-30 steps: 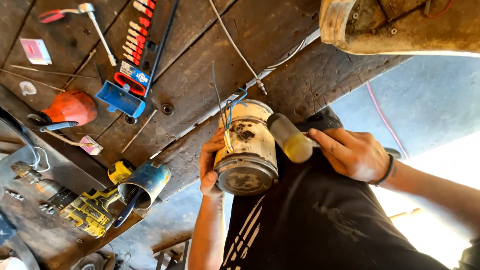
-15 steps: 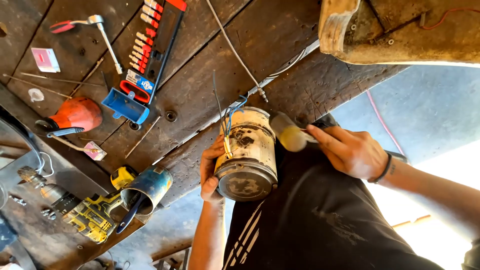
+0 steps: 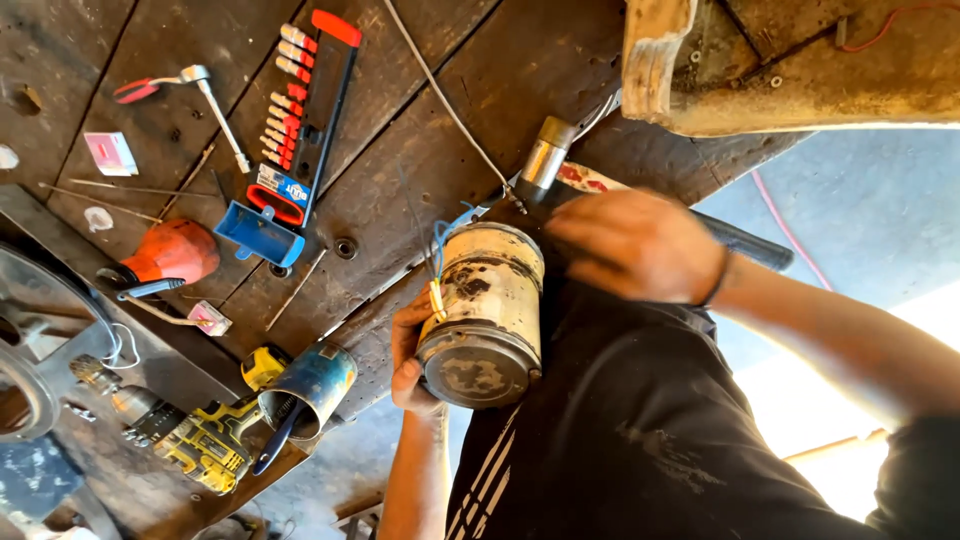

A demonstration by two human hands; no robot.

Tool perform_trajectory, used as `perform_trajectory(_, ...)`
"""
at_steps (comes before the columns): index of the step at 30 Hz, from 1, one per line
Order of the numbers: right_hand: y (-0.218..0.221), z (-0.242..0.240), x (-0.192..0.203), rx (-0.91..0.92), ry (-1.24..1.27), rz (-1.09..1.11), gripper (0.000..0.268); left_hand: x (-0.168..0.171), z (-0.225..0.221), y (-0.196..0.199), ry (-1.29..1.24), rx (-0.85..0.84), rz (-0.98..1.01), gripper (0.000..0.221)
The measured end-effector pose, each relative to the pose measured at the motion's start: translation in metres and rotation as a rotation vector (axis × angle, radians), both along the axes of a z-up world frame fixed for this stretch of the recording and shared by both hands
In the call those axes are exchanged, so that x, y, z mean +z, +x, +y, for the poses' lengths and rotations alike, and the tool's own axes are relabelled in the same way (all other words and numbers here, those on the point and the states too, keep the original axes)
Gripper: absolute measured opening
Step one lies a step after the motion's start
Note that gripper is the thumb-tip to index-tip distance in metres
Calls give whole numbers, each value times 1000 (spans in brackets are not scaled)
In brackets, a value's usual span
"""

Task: Disassembling a cylindrical motor housing using a hammer and manual force on a workbench

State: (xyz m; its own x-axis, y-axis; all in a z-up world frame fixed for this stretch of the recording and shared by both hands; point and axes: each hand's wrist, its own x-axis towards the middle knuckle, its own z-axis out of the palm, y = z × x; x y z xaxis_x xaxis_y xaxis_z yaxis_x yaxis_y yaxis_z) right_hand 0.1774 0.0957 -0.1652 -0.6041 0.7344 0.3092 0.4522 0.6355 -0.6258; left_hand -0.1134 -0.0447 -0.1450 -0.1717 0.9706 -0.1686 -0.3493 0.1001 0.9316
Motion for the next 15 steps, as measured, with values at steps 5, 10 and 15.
perform_trajectory(5,-57,-4,-14,458,-185,378,89,-5,-7,-10,-63,11,21,64)
perform_trajectory(10,-72,1,-32,482,-261,572,94,-6,-3,-21,-86,23,-99,59)
perform_trajectory(15,-83,-2,-28,458,-344,719,95,4,9,-19,-114,37,-185,54)
